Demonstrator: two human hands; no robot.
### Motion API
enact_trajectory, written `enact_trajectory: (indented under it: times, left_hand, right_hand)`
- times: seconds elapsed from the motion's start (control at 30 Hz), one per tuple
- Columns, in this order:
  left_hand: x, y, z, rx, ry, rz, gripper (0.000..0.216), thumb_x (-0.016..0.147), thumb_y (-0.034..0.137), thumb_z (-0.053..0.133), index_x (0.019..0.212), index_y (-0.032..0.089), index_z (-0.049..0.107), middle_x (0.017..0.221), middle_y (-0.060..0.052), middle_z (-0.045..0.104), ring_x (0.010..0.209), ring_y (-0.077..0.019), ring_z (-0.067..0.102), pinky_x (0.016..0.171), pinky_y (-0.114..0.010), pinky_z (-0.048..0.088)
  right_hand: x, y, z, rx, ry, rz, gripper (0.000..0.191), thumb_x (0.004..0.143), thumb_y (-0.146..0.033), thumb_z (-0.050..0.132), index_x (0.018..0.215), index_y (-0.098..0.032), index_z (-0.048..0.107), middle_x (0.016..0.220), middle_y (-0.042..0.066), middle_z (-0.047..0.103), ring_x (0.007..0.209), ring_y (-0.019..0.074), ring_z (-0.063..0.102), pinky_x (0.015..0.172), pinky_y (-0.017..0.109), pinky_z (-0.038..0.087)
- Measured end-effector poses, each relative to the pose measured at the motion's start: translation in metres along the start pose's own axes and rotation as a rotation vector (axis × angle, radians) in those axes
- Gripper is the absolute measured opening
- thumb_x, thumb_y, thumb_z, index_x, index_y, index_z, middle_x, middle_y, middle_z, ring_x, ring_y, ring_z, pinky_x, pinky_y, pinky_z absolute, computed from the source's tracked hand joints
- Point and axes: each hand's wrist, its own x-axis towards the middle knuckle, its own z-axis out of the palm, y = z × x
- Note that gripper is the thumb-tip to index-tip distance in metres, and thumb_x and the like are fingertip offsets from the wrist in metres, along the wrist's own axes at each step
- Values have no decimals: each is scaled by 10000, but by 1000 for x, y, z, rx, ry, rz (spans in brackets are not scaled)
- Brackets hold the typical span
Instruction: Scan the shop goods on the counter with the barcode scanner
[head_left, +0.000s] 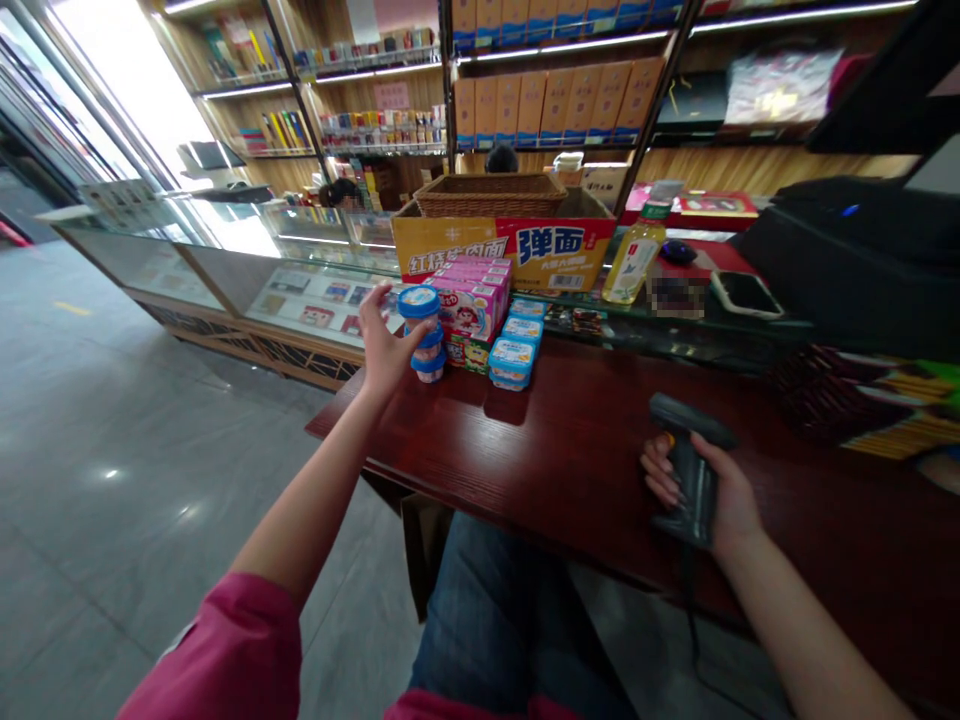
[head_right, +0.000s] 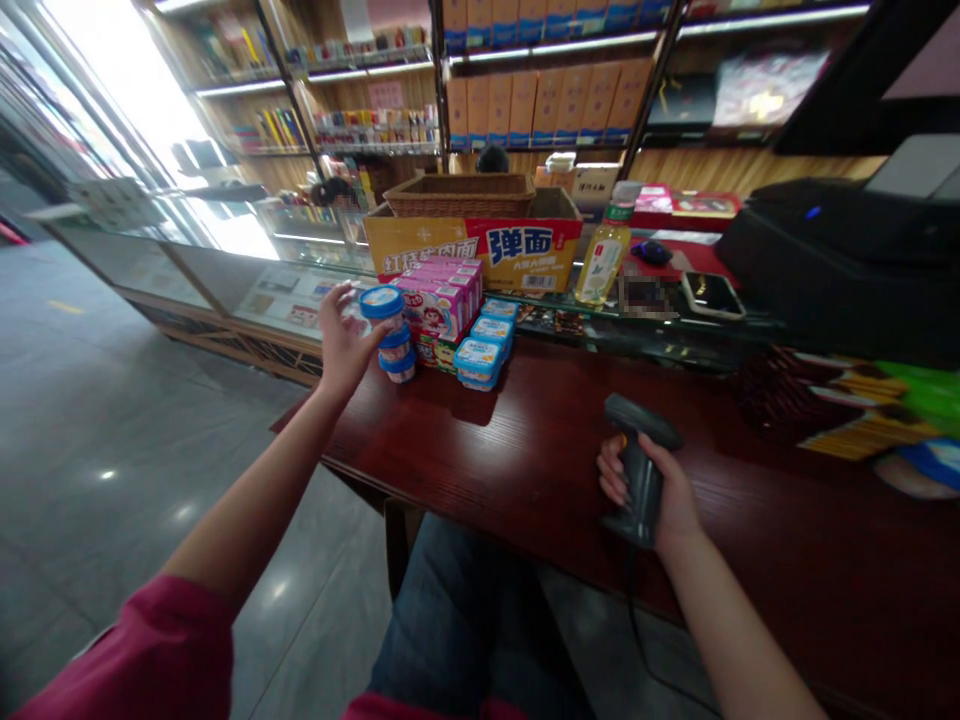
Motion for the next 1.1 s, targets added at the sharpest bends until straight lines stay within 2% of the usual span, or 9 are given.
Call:
enact_trajectory:
  times: [0.1, 0.23, 0.33, 0.43, 0.57, 0.7, 0.83, 0.97, 1.1]
  left_hand:
    - [-26, 26, 7, 261, 111, 164, 557, 817, 354, 773, 1295, 218, 522, 1435, -142, 516, 1405, -310, 418, 1194, -486, 291]
    - [-80, 69, 49, 167, -169, 448, 360, 914, 263, 666, 1256, 254, 554, 1270, -77, 641, 1240, -259, 554, 1135, -449, 343]
    - [-125, 104, 106, -13, -503, 546, 362, 940, 212, 611, 1292, 248, 534, 1254, -77, 647, 1201, -245, 571, 1080, -425, 404]
    - [-168, 145, 178, -165, -800, 515, 417, 917, 195, 626, 1319, 223, 521, 1302, -98, 616, 1238, -262, 540, 1072, -436, 434]
    - [-216, 211, 278, -315, -1021, 428, 578, 847, 183, 687, 1385, 199, 474, 1392, -121, 566, 1290, -293, 506, 1088, -470, 451]
    - [-256, 283, 356, -383, -980, 423, 618, 842, 157, 667, 1422, 168, 454, 1428, -142, 547, 1313, -295, 501, 1115, -470, 444]
    - [-279, 338, 410, -329, -822, 599, 668, 890, 139, 593, 1523, 169, 383, 1569, -131, 448, 1502, -311, 332, 1255, -514, 263]
    - [-284, 358, 457, -302, -764, 702, 674, 919, 124, 535, 1563, 211, 353, 1643, -69, 362, 1572, -279, 222, 1297, -528, 182]
    - [-282, 358, 490, -371, -775, 705, 499, 963, 145, 514, 1448, 260, 530, 1607, -45, 428, 1568, -266, 242, 1297, -553, 174]
  right_hand:
    - [3, 0, -18, 68, -53, -12, 276, 771, -442, 704, 707, -182, 639, 646, 6, 415, 462, 95, 331, 360, 224, 294]
    - [-2, -9, -53, 129, -61, -57, 261, 797, -429, 701, 752, -183, 625, 633, -10, 460, 457, 90, 381, 365, 195, 360]
    - [-16, -25, -89, 128, 11, -119, 288, 804, -449, 706, 752, -187, 599, 618, -19, 482, 447, 88, 398, 365, 189, 369]
    - [-40, -46, -133, 107, 125, -202, 306, 779, -457, 729, 735, -183, 600, 591, -22, 489, 439, 87, 397, 364, 191, 368]
    - [-83, -72, -194, 61, 291, -264, 302, 773, -452, 737, 743, -180, 609, 588, -13, 508, 454, 99, 430, 380, 202, 397]
    - [-109, -87, -231, 80, 401, -389, 318, 773, -472, 732, 734, -184, 603, 589, -23, 485, 450, 91, 412, 370, 193, 378]
    - [-110, -89, -239, 135, 465, -500, 318, 794, -483, 701, 728, -190, 598, 592, -35, 438, 448, 81, 388, 367, 184, 351]
    - [-107, -88, -239, 171, 470, -489, 306, 821, -478, 672, 733, -195, 596, 608, -33, 432, 458, 81, 384, 379, 189, 352]
    - [-106, -91, -241, 244, 464, -495, 282, 829, -455, 659, 741, -194, 594, 628, -33, 434, 468, 76, 367, 377, 188, 321]
